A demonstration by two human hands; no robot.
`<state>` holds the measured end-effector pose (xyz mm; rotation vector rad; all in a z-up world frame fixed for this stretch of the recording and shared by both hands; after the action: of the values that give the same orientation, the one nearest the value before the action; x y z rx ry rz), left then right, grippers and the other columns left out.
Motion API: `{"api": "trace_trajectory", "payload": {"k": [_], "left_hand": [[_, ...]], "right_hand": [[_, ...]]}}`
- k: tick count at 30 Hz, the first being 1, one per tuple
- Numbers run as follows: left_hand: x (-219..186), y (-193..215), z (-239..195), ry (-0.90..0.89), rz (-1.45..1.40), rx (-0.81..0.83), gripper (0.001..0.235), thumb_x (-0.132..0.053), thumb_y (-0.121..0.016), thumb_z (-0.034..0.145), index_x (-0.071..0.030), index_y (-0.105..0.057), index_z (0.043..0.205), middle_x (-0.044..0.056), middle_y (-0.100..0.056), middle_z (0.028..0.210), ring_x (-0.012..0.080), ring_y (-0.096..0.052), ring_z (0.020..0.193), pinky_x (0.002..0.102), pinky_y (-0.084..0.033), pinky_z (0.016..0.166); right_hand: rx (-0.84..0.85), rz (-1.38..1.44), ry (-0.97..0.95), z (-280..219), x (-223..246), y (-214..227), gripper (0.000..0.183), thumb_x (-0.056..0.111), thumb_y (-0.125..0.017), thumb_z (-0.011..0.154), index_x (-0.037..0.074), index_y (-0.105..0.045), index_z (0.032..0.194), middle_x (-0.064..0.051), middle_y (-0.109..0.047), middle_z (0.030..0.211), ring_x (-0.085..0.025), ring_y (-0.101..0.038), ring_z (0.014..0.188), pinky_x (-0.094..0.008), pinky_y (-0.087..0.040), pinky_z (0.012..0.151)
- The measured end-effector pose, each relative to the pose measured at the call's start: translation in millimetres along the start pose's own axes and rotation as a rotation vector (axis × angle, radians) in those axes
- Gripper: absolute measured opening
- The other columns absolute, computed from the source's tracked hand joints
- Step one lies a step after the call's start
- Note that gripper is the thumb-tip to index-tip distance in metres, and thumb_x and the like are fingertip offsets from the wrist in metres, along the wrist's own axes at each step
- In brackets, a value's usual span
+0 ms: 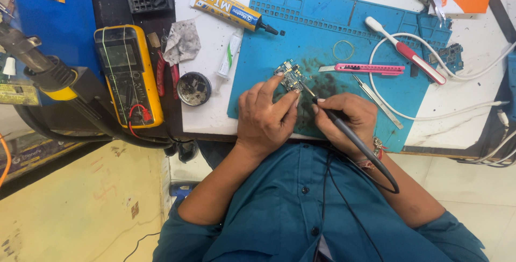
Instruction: The person cleans a small circuit board with a toothbrush and applies flux. They then use a soldering iron to reflow solder on specific points of the board. Finally, they clean the board again with a toothbrush and apply a liquid from a yellow bottle.
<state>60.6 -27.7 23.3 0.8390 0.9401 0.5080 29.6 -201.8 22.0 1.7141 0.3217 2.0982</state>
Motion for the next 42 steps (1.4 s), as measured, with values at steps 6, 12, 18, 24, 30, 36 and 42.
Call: {"api": "trace_trajectory", "payload": {"k": [6, 12, 18, 24, 30, 36, 42], "left_hand": [[0.0, -0.4, -0.5, 0.000, -0.002, -0.002, 0.022, -0.025, -0.073, 0.094, -0.017, -0.076, 0.115, 0.011, -0.059, 0.138, 0.0294, -0.055, 0.120, 0.043, -0.041, 0.100], [0.4, -0.7, -0.6, 0.002, 0.002, -0.002, 0.023, -0.025, -0.073, 0.094, -0.017, -0.076, 0.115, 0.011, -0.059, 0.138, 0.0293, -0.055, 0.120, 0.043, -0.041, 0.100], [0.2, -0.8, -0.8, 0.003, -0.002, 0.003, 0.023, -0.025, -0.073, 0.094, -0.016, -0.076, 0.115, 0.011, -0.059, 0.138, 0.0295, -0.055, 0.120, 0.043, -0.041, 0.101], [0.8, -0.9, -0.8, 0.010, -0.002, 0.008, 0.023, -0.025, -0.073, 0.094, -0.017, -0.076, 0.115, 0.011, -0.059, 0.138, 0.0290, -0.055, 0.120, 0.043, -0.041, 0.100], [0.8, -1.3, -1.0, 0.009, 0.001, 0.008, 0.023, -0.025, -0.073, 0.094, -0.017, -0.076, 0.115, 0.011, -0.059, 0.138, 0.0288, -0.055, 0.120, 0.042, -0.041, 0.100], [1.0, -1.6, -1.4, 0.008, 0.002, 0.008, 0.023, -0.025, -0.073, 0.093, -0.017, -0.076, 0.115, 0.010, -0.059, 0.138, 0.0288, -0.055, 0.120, 0.042, -0.041, 0.100], [0.3, -0.9, -1.2, 0.007, -0.002, 0.001, 0.023, -0.025, -0.074, 0.093, -0.017, -0.076, 0.115, 0.010, -0.059, 0.138, 0.0290, -0.055, 0.120, 0.042, -0.040, 0.100]], "right_hand": [[-0.024, -0.027, -0.018, -1.4, -0.1, 0.4, 0.013, -0.002, -0.080, 0.085, -0.001, -0.072, 0.096, -0.009, -0.072, 0.087, -0.014, -0.067, 0.069, -0.026, -0.050, 0.062], [-0.012, -0.013, -0.026, -1.5, -2.0, -0.3, 0.013, -0.002, -0.080, 0.085, 0.000, -0.072, 0.095, -0.009, -0.073, 0.086, -0.014, -0.066, 0.068, -0.026, -0.049, 0.061], [-0.011, -0.010, -0.002, -1.8, -1.1, 0.2, 0.014, -0.002, -0.080, 0.085, -0.001, -0.072, 0.097, -0.009, -0.073, 0.089, -0.014, -0.067, 0.071, -0.026, -0.050, 0.063], [-0.011, -0.016, -0.022, -1.9, -2.9, -0.9, 0.013, -0.003, -0.080, 0.085, -0.001, -0.072, 0.095, -0.009, -0.073, 0.087, -0.014, -0.067, 0.069, -0.026, -0.050, 0.062], [-0.014, -0.018, -0.010, -1.4, -1.2, 0.1, 0.014, -0.002, -0.080, 0.085, -0.001, -0.072, 0.096, -0.010, -0.073, 0.088, -0.015, -0.068, 0.071, -0.027, -0.050, 0.063], [0.010, -0.026, -0.008, -1.1, -2.1, -1.4, 0.013, -0.002, -0.080, 0.084, -0.001, -0.073, 0.096, -0.009, -0.073, 0.087, -0.014, -0.067, 0.069, -0.026, -0.050, 0.062], [-0.019, -0.013, -0.023, -2.2, -1.9, 0.1, 0.013, -0.002, -0.080, 0.086, -0.001, -0.072, 0.096, -0.009, -0.073, 0.088, -0.014, -0.067, 0.069, -0.025, -0.050, 0.062]]}}
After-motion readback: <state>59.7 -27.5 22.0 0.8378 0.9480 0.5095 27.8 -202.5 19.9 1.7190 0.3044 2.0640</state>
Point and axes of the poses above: each hand's wrist, its own z-axis towards the middle knuckle, its own y-axis out of the back of the hand, x = y × z, the point moved 7 cm from there along z, towards the middle knuckle
